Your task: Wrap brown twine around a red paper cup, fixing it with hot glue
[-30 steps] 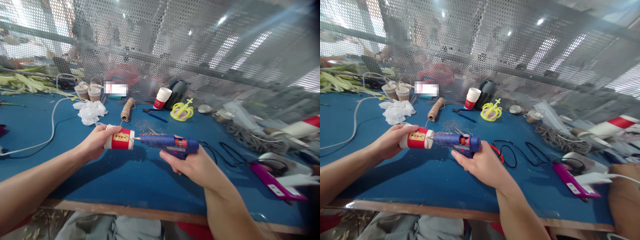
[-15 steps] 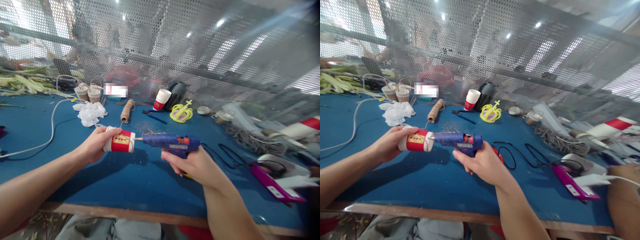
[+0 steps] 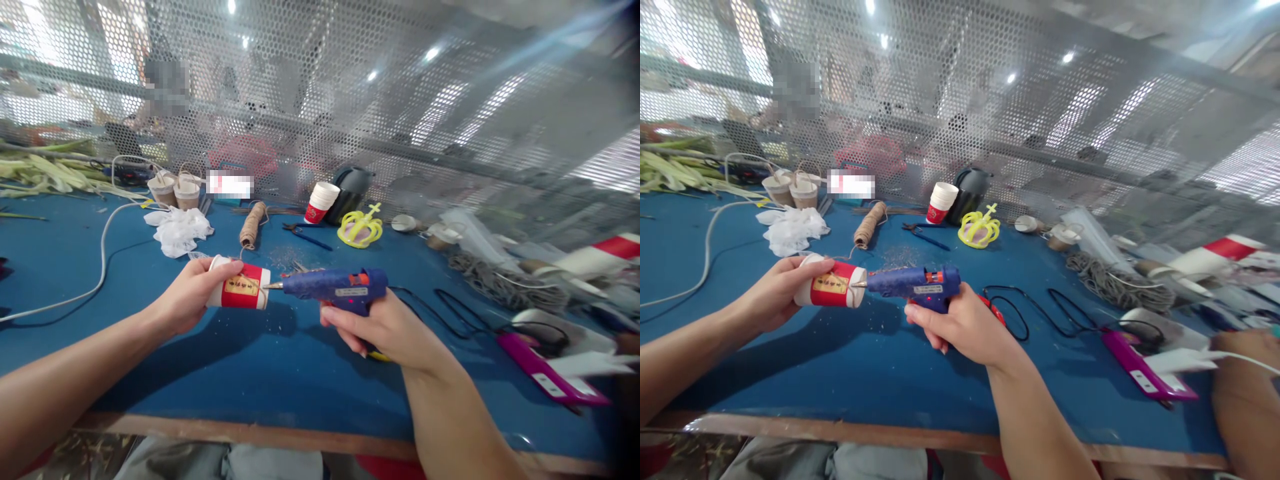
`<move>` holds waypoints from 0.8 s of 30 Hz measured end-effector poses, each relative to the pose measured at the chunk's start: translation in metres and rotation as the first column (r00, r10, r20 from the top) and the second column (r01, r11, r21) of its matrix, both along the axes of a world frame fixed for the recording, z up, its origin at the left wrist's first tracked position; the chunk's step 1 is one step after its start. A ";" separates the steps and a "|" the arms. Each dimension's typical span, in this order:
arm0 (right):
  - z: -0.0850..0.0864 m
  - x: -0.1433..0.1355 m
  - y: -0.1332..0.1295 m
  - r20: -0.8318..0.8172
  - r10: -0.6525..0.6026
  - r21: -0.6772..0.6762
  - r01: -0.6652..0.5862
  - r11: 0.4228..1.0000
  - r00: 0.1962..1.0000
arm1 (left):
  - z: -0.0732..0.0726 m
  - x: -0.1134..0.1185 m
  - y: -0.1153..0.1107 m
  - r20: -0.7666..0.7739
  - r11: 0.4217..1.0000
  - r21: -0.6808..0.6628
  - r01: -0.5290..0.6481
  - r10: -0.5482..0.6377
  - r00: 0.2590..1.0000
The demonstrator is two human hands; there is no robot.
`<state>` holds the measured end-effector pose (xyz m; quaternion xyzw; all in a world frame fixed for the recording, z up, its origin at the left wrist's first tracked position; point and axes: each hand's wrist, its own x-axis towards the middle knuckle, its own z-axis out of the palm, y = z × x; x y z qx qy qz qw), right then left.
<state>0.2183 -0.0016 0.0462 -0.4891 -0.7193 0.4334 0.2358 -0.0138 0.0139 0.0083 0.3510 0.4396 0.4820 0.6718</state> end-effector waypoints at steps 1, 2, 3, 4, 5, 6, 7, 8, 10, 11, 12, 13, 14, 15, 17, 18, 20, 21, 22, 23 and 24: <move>0.000 0.000 0.000 -0.004 -0.005 0.005 0.005 1.000 1.000 | 0.000 0.000 0.000 0.004 1.000 0.008 0.005 -0.005 1.000; 0.000 0.001 0.001 -0.012 -0.013 0.015 0.013 1.000 1.000 | -0.001 0.000 0.000 0.008 1.000 0.015 0.011 -0.011 1.000; 0.000 0.001 0.001 -0.021 -0.021 0.026 0.022 0.999 1.000 | -0.001 0.000 0.000 0.009 1.000 0.022 0.016 -0.017 1.000; 0.000 0.001 0.002 -0.030 -0.028 0.035 0.029 0.999 0.999 | -0.001 0.000 -0.001 0.007 0.999 0.026 0.018 -0.018 1.000; 0.000 0.001 0.002 -0.034 -0.032 0.039 0.033 0.999 0.999 | -0.001 0.000 -0.001 0.004 0.999 0.028 0.015 -0.015 1.000; 0.000 0.002 0.002 -0.034 -0.028 0.035 0.029 0.999 0.999 | -0.001 0.000 0.000 -0.001 0.999 0.030 0.011 -0.011 1.000; 0.000 0.002 0.001 -0.030 -0.019 0.027 0.020 0.999 0.999 | -0.002 0.000 0.000 -0.006 0.999 0.032 0.007 -0.007 1.000; 0.000 0.002 0.001 -0.022 -0.010 0.018 0.010 1.000 1.000 | -0.002 0.000 0.000 -0.012 0.999 0.033 0.005 -0.004 1.000; 0.000 0.003 0.001 -0.003 0.002 0.009 -0.002 1.000 1.000 | -0.002 0.000 0.000 -0.015 0.999 0.034 0.003 -0.002 1.000; -0.001 0.003 0.001 0.005 0.001 0.012 -0.001 1.000 1.000 | -0.002 0.000 0.000 -0.013 0.999 0.032 0.004 -0.004 1.000; -0.001 0.004 0.001 0.011 -0.005 0.021 0.005 1.000 1.000 | -0.002 0.000 0.000 -0.013 1.000 0.028 0.004 -0.004 1.000; -0.001 0.004 0.001 0.013 -0.014 0.033 0.013 0.999 1.000 | -0.001 0.001 -0.001 -0.012 1.000 0.024 0.004 -0.004 1.000; -0.002 0.004 0.001 0.011 -0.019 0.044 0.018 0.999 1.000 | 0.000 0.001 -0.001 -0.012 1.000 0.021 0.004 -0.003 1.000; -0.002 0.004 0.002 0.009 -0.021 0.053 0.020 0.998 1.000 | 0.001 0.001 -0.001 -0.012 1.000 0.019 0.002 -0.002 1.000; -0.001 0.004 0.001 0.008 -0.018 0.060 0.018 0.998 1.000 | 0.002 0.002 -0.001 -0.013 1.000 0.018 -0.002 0.002 1.000; -0.001 0.004 0.001 0.012 -0.016 0.058 0.016 0.998 1.000 | 0.002 0.002 -0.002 -0.014 1.000 0.020 -0.004 0.005 1.000; 0.000 0.003 0.000 0.021 -0.016 0.046 0.015 0.999 1.000 | 0.002 0.002 -0.002 -0.017 0.999 0.031 -0.008 0.009 1.000; 0.000 0.003 0.000 0.023 -0.018 0.039 0.017 0.999 1.000 | 0.001 0.001 -0.002 -0.021 0.999 0.036 -0.007 0.008 1.000; 0.001 0.003 -0.001 0.026 -0.019 0.032 0.019 0.999 0.999 | 0.000 0.001 -0.002 -0.028 0.999 0.042 -0.006 0.007 1.000; 0.001 0.003 -0.001 0.026 -0.020 0.028 0.019 0.999 0.999 | -0.001 0.000 -0.001 -0.033 0.999 0.048 -0.002 0.004 0.999; 0.001 0.003 -0.001 0.027 -0.019 0.027 0.019 0.999 0.999 | -0.002 0.000 -0.001 -0.038 0.999 0.052 0.002 0.000 0.999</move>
